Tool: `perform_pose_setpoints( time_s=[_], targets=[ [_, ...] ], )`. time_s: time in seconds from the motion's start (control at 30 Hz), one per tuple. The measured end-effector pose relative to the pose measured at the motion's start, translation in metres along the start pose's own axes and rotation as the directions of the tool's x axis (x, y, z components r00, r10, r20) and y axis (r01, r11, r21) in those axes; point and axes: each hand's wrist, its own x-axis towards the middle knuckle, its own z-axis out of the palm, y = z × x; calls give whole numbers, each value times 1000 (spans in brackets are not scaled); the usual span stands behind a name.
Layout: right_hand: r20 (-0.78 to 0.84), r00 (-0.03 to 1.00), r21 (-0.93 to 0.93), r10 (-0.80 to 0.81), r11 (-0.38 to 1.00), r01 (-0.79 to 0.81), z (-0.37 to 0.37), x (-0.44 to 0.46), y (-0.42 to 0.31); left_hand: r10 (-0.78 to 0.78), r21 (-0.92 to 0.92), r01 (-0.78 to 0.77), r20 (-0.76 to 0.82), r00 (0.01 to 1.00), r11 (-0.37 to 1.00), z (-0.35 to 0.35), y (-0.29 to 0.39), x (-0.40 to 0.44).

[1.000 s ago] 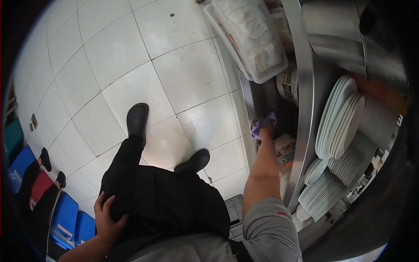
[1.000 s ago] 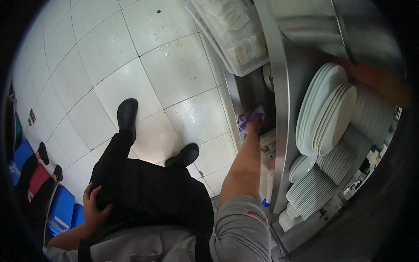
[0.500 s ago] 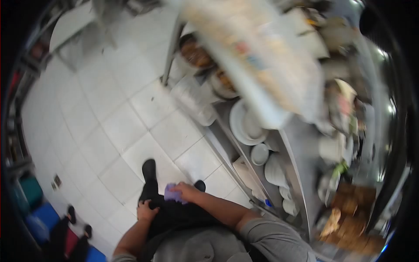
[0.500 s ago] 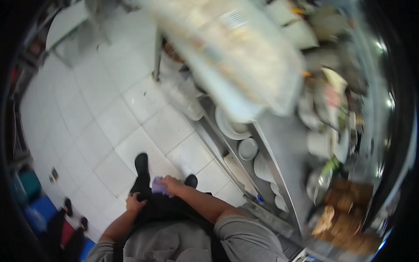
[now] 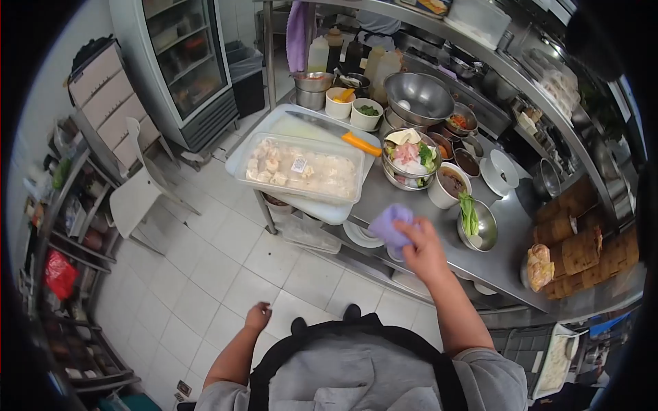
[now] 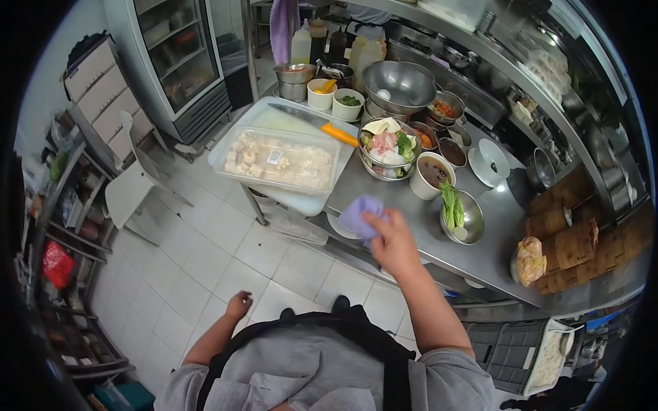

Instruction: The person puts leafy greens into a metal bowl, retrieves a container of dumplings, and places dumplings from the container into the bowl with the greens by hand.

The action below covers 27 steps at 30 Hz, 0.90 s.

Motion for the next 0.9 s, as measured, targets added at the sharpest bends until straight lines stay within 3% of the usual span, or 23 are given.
perform_pose_setpoints(
  time_s=[0.03,0.07,0.1,0.13,0.2,0.3,0.37,0.47,0.57,0.63,0.67,0.73,0.77,0.8,0.83,0.87,0.9],
  targets=[
    [-6,1000,15,-1,1000,2,1,11,7,-8,-12,7,-101,995,1000,-11,10,12],
    [-82,997,-94,5,995,-13,7,23,20,79,3,-81,-250,965,997,-17,17,25],
    [-154,988,-199,2,979,-33,17,30,34,7,-156,-51,-275,961,986,-19,21,41],
    [-152,988,-182,-13,983,-15,35,37,53,15,-191,-85,-341,940,978,-17,26,59],
    [119,964,-367,238,913,-179,87,46,85,10,-239,-141,-477,879,961,-30,47,74],
    [173,961,-359,217,922,-143,110,65,84,-22,-261,-178,-617,787,949,-83,156,65],
    [150,963,-312,225,935,-169,113,75,78,49,-160,-251,-747,663,955,-111,190,78],
    [114,975,-310,192,939,-149,106,69,78,98,-46,-227,-805,585,973,-153,208,107],
    [-63,993,-387,100,915,-117,97,66,75,87,3,-145,-811,579,989,-190,216,135],
    [-125,990,-5,-58,998,57,99,68,71,61,-38,-155,-806,589,987,-207,224,158],
    [-128,991,-10,-48,999,47,102,73,66,28,-74,-147,-803,596,986,-215,222,168],
    [-42,978,452,204,877,-164,109,93,50,39,-53,-121,-757,652,991,-224,210,206],
    [-56,977,448,205,880,-159,115,106,47,38,-37,-92,-715,698,995,-229,208,224],
    [58,942,565,331,767,-304,122,118,49,43,-41,-102,-713,699,994,-233,213,231],
    [185,883,651,431,620,-439,127,128,51,101,-27,-148,-612,784,989,-233,218,238],
    [171,884,647,435,627,-434,130,135,53,165,-17,-200,-500,850,980,-236,226,243],
    [191,886,643,423,628,-438,132,141,54,179,-22,-219,-498,849,976,-240,232,248]
  ],
)
